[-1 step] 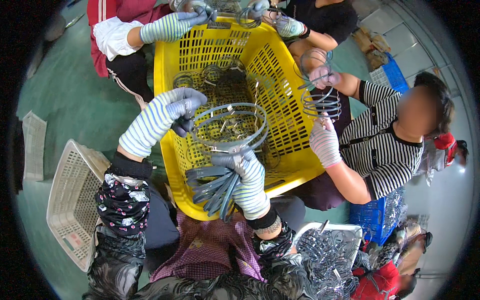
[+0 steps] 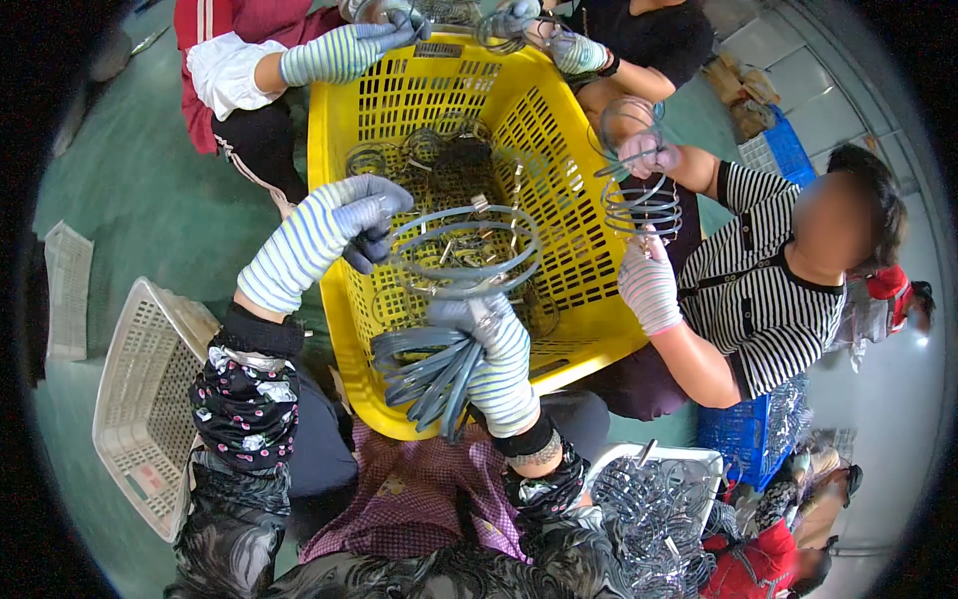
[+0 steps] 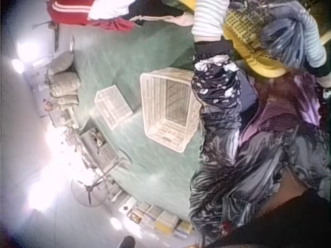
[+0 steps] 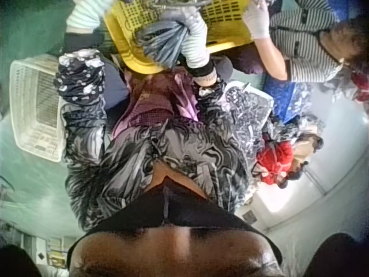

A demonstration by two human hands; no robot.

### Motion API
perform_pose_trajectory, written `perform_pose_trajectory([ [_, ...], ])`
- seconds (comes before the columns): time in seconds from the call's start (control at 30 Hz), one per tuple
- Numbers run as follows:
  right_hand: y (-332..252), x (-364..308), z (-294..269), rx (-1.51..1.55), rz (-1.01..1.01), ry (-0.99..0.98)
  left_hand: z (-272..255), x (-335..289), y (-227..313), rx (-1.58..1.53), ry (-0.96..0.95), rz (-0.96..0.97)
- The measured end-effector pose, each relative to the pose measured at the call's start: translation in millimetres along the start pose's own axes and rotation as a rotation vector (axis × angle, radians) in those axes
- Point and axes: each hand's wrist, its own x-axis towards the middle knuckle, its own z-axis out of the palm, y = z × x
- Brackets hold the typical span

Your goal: Picking up circular metal frames from a plastic basket and grouping them with other components.

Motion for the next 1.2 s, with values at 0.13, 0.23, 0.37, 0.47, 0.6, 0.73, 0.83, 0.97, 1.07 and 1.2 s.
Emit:
perform_pose_trajectory([
  [0.13,-10,11,-1,0.701,0.636,0.278,2,-2,-3,0.160,-0.193,-0.057],
  [0.23,7,10,-3,0.657,0.551,0.328,7,-7,-4,0.204,-0.350,0.025],
  [0.37,2,12,4,0.592,0.476,0.356,7,-5,-3,0.215,-0.400,0.032],
  [0.47,10,12,-2,0.701,0.476,0.353,8,-5,-2,0.207,-0.354,0.056],
  [0.6,16,15,-9,0.809,0.291,0.258,9,-1,-10,0.253,-0.324,0.035],
  [0.73,3,20,1,0.571,0.035,0.454,9,5,-13,0.323,-0.108,0.030],
  [0.83,6,22,-7,0.791,0.083,0.270,-8,-1,-15,0.432,0.199,0.137],
  [0.97,6,15,-17,0.398,0.288,0.317,-8,-8,17,0.102,0.295,0.177],
  [1.07,19,4,-16,0.083,0.358,0.048,-10,-15,22,-0.161,0.259,0.234],
  [1.2,13,-3,-6,-0.012,0.273,-0.096,-6,-2,10,-0.191,0.262,0.272],
])
